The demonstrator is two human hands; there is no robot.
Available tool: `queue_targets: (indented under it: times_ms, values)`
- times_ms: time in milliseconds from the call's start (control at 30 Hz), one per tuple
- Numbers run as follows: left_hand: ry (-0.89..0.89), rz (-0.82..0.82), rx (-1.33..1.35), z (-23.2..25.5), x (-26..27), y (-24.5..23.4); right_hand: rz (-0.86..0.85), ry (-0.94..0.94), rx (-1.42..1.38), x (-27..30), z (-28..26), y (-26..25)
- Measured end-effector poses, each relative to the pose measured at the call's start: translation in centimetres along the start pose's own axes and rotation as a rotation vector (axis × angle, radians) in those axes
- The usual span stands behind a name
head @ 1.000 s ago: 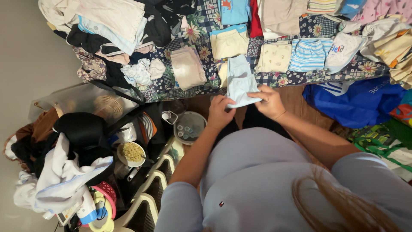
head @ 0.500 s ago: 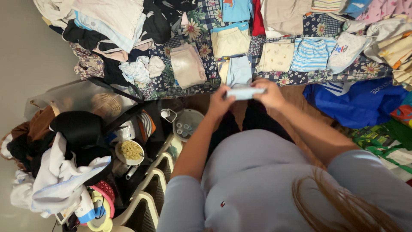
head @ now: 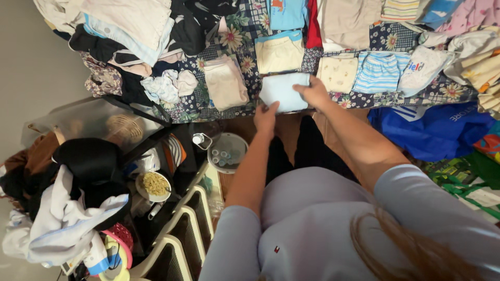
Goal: The person folds various items of baby clothing by hand on a bed and organizes them into stacks.
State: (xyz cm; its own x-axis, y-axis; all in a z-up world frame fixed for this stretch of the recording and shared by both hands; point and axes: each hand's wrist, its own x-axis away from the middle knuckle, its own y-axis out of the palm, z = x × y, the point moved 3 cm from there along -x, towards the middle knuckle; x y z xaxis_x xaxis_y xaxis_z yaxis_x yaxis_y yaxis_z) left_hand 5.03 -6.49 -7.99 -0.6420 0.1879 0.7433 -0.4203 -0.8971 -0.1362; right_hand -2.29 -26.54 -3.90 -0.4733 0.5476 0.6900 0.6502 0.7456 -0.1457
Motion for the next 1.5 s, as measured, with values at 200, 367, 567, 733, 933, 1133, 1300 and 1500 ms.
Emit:
queue_targets:
  times_ms: [200, 367, 567, 733, 933, 1133, 1300, 1500]
  values:
    - [-0.425, -0.139, 0.169, 0.2, 1.6, 0.4, -0.017, -0.026, 0.085, -1.2, 1.0, 0.1]
    - [-0.475, -0.148, 0.408, -2.5, 0.0, 2.2, 0.112, -0.325, 0.351, -2.1, 0.3, -0.3]
    - [-0.340, -0.261, 0.662, -3.1, -0.8, 2.0, 0.006, -0.243, 0.055, 0.6, -2.5, -0.3]
    - [-0.181, -0.405, 0.888, 0.3, 1.1, 1.5, -0.242, -0.128, -0.205, 2.1, -5.3, -1.1]
    - [-0.367, -0.537, 1.212, 6.3, 5.7, 1.2, -0.388, -0.044, -0.131, 3.5, -7.7, -1.1]
    - [-0.361, -0.450, 1.110, 6.7, 5.7, 0.4, -0.526, -0.118, -0.100, 3.6, -8.6, -0.3]
    - [-0.208, -0.491, 1.026, 6.6, 6.2, -0.7, -0.533, -0.157, -0.021, 4.8, -11.0, 1.1]
    - [0.038, -0.438, 1.068, 8.9, 8.0, -2.7, -0.826, 0.170, -0.094, 5.8, -13.3, 2.8]
